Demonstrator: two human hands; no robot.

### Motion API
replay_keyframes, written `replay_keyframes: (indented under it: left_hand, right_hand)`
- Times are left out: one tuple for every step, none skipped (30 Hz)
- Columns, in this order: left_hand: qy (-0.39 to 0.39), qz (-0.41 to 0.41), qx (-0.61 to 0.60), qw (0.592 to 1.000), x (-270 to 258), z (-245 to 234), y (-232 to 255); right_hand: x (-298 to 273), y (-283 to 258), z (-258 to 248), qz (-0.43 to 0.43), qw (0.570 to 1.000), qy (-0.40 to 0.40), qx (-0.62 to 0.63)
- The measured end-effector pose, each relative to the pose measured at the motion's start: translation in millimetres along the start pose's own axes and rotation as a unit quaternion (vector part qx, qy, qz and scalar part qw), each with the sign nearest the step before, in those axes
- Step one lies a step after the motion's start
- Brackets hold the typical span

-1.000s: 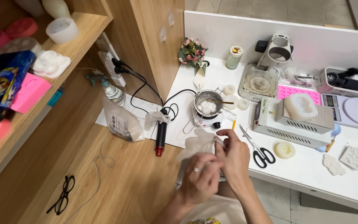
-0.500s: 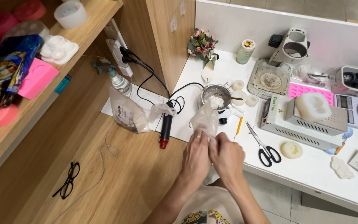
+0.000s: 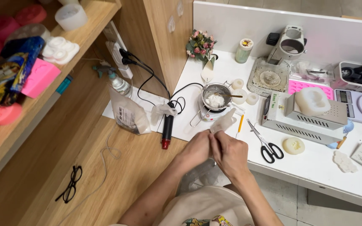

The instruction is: Preparing and melting wax in a small pot on a heating plate for candle production.

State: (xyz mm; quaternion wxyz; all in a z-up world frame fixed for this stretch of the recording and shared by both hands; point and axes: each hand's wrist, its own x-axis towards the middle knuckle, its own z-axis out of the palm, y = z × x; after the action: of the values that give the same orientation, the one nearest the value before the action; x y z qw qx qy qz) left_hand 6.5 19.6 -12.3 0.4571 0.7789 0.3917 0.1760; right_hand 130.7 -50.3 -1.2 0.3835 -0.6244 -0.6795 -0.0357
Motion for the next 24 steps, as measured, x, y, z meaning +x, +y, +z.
replay_keyframes:
  left_hand:
    - [-0.002, 0.004, 0.004, 1.0, 8.6, 7.1, -24.0]
    - [0.015, 0.013, -0.083, 0.996, 18.0, 14.0, -48.2]
    - [0.031, 0.021, -0.171, 0.985, 27.7, 23.1, -72.0]
    - [0.027, 0.024, -0.17, 0.985, 24.5, 24.0, -62.1]
    - [0.045, 0.036, -0.293, 0.954, 18.4, 26.1, -53.6]
    - [0.061, 0.047, -0.411, 0.908, 12.1, 28.1, -45.7]
    - [0.059, 0.045, -0.411, 0.909, 13.3, 37.0, -50.1]
    - [0.102, 0.035, -0.476, 0.873, 14.3, 45.8, -54.6]
    - [0.145, 0.025, -0.538, 0.83, 15.4, 53.8, -59.2]
    - [0.144, 0.023, -0.538, 0.831, 9.6, 41.5, -41.5]
    - [0.183, 0.025, -0.592, 0.784, 5.4, 29.5, -22.9]
    - [0.221, 0.027, -0.643, 0.732, 1.2, 17.3, -4.1]
    - [0.221, 0.028, -0.643, 0.733, 2.6, 20.5, -13.7]
    - [0.237, 0.046, -0.661, 0.711, 4.1, 23.3, -23.3]
    - [0.252, 0.063, -0.676, 0.689, 4.6, 24.8, -33.7]
    - [0.252, 0.063, -0.675, 0.691, 3.4, 22.5, -33.7]
    - [0.268, 0.071, -0.666, 0.692, 3.9, 20.5, -33.1]
    - [0.284, 0.08, -0.657, 0.694, 4.4, 18.5, -32.5]
    - [0.284, 0.079, -0.657, 0.694, 5.9, 19.1, -38.9]
    - [0.28, 0.059, -0.602, 0.745, 7.3, 19.5, -45.4]
    - [0.275, 0.04, -0.543, 0.793, 9.7, 18.5, -51.9]
    - [0.275, 0.041, -0.542, 0.793, 16.7, 23.4, -65.3]
    - [0.294, 0.017, -0.364, 0.884, 23.5, 28.4, -78.8]
    - [0.302, -0.009, -0.17, 0.938, 30.5, 33.3, -92.6]
  right_hand:
    - [-1.4, -0.9, -2.0, 0.001, 1.0, 0.005, -0.001]
    - [-2.8, -1.5, -3.8, 0.019, 1.0, 0.013, 0.017]
    - [-5.2, -1.1, -6.6, 0.037, 0.999, 0.019, 0.034]
    - [-3.2, -3.1, -10.5, 0.038, 0.998, 0.023, 0.032]
    - [-3.3, -6.0, -13.9, 0.092, 0.995, -0.004, 0.029]
    - [-3.7, -9.0, -16.8, 0.146, 0.989, -0.031, 0.027]
    - [-3.2, -8.7, -16.5, 0.148, 0.988, -0.031, 0.027]
    - [-2.7, -8.6, -16.1, 0.06, 0.997, 0.028, 0.029]
    - [-1.6, -8.7, -15.4, -0.029, 0.995, 0.087, 0.031]
    - [-4.9, -5.3, -9.6, -0.027, 0.995, 0.087, 0.031]
    - [-7.4, -0.9, -4.5, 0.021, 0.997, 0.027, 0.065]
    - [-9.9, 3.3, 0.5, 0.069, 0.992, -0.034, 0.098]
    - [-9.5, -3.1, 0.8, 0.068, 0.992, -0.033, 0.098]
    - [-8.9, -9.7, 1.2, 0.075, 0.991, -0.063, 0.094]
    - [-8.5, -17.6, 2.6, 0.083, 0.988, -0.091, 0.091]
    - [-9.7, -19.3, 6.1, 0.083, 0.988, -0.09, 0.092]
    - [-10.3, -20.0, 9.2, 0.128, 0.977, -0.112, 0.131]
    - [-10.9, -20.5, 12.4, 0.171, 0.961, -0.134, 0.17]
    - [-13.7, -20.7, 13.9, 0.172, 0.961, -0.135, 0.17]
    - [-16.5, -21.0, 15.5, 0.142, 0.961, -0.145, 0.186]
    - [-17.8, -21.1, 17.8, 0.11, 0.961, -0.155, 0.201]
    - [-16.1, -22.7, 13.1, 0.109, 0.961, -0.154, 0.202]
    - [-14.8, -24.5, 8.6, 0.088, 0.966, -0.169, 0.173]
    - [-13.5, -26.1, 4.2, 0.067, 0.97, -0.184, 0.143]
